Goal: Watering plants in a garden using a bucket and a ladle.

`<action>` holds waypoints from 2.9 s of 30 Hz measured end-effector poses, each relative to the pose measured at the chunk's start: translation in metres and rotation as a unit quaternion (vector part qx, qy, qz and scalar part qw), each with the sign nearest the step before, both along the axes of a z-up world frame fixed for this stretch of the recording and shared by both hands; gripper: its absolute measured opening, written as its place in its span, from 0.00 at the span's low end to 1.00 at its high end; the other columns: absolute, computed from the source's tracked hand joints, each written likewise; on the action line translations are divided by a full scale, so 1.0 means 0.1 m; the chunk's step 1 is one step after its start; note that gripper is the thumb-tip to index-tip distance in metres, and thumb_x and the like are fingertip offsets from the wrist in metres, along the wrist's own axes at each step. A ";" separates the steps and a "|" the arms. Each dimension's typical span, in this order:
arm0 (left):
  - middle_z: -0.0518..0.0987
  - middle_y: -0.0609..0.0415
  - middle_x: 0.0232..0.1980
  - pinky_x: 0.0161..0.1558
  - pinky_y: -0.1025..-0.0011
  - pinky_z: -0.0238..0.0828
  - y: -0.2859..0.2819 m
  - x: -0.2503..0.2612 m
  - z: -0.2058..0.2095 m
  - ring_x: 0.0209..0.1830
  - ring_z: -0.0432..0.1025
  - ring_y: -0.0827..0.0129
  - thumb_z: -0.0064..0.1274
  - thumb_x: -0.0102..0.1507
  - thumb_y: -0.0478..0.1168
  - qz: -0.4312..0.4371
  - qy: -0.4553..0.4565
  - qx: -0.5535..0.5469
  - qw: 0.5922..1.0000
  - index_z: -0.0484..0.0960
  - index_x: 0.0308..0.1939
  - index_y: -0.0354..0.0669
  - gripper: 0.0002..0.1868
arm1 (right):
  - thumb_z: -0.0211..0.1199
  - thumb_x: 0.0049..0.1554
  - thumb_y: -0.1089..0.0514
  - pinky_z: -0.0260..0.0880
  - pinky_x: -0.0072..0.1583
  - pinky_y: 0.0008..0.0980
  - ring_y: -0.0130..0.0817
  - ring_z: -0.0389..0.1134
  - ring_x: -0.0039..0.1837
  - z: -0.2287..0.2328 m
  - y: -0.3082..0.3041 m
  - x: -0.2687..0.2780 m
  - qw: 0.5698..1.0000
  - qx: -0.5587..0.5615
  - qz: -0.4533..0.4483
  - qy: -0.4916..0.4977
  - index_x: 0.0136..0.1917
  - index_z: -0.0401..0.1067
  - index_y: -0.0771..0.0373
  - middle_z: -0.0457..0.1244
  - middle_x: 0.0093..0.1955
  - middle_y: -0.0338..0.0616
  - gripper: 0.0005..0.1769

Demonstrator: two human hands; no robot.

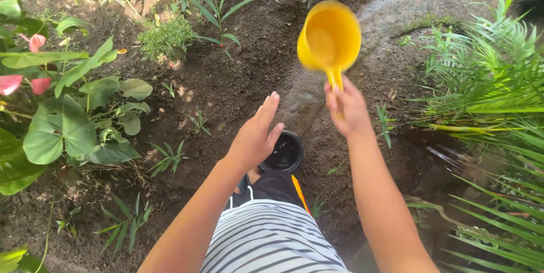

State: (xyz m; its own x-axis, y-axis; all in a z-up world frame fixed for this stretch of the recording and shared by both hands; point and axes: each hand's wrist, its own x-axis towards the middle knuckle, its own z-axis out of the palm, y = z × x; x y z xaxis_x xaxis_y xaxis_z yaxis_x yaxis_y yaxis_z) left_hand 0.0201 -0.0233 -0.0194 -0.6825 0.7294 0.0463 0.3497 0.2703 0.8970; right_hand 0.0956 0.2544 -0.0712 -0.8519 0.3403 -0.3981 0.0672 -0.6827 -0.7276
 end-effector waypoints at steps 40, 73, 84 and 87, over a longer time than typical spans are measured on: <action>0.76 0.38 0.68 0.62 0.64 0.72 -0.59 0.26 0.06 0.66 0.74 0.48 0.53 0.67 0.35 0.051 -0.115 -0.023 0.992 0.70 0.70 0.37 0.27 | 0.55 0.67 0.61 0.54 0.34 0.17 0.20 0.54 0.32 -0.22 -0.77 0.96 0.998 -0.038 -0.014 -0.048 0.58 0.66 0.67 0.57 0.35 0.36 0.08; 0.82 0.38 0.59 0.57 0.65 0.76 -0.12 0.04 -0.33 0.58 0.79 0.51 0.51 0.69 0.28 0.071 0.015 0.031 0.997 0.79 0.63 0.34 0.17 | 0.56 0.64 0.64 0.56 0.36 0.17 0.20 0.58 0.37 -0.06 -1.47 0.94 0.992 -0.081 0.017 -0.093 0.73 0.59 0.61 0.63 0.52 0.42 0.25; 0.82 0.39 0.59 0.54 0.63 0.76 2.09 -0.89 -0.47 0.56 0.79 0.50 0.52 0.67 0.29 0.186 -0.008 0.006 0.983 0.78 0.63 0.36 0.19 | 0.59 0.65 0.64 0.68 0.43 0.20 0.24 0.65 0.42 -0.55 1.02 -0.33 0.985 -0.104 0.097 -0.098 0.65 0.64 0.66 0.65 0.54 0.42 0.16; 0.81 0.37 0.60 0.60 0.61 0.74 2.68 -1.04 -0.53 0.60 0.78 0.48 0.51 0.67 0.28 0.206 0.057 0.043 0.976 0.78 0.62 0.34 0.19 | 0.60 0.62 0.64 0.70 0.44 0.20 0.25 0.68 0.45 -0.33 1.65 -0.59 0.979 -0.113 0.113 -0.125 0.64 0.64 0.64 0.65 0.52 0.41 0.17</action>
State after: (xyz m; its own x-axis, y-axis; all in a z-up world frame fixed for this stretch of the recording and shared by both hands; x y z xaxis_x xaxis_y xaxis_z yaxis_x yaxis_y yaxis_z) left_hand -0.0838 0.2445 -0.0724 -0.9038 0.3844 0.1879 0.3262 0.3350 0.8840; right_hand 0.0367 0.4192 -0.1042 -0.7617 0.0330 -0.6471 0.3923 -0.7714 -0.5011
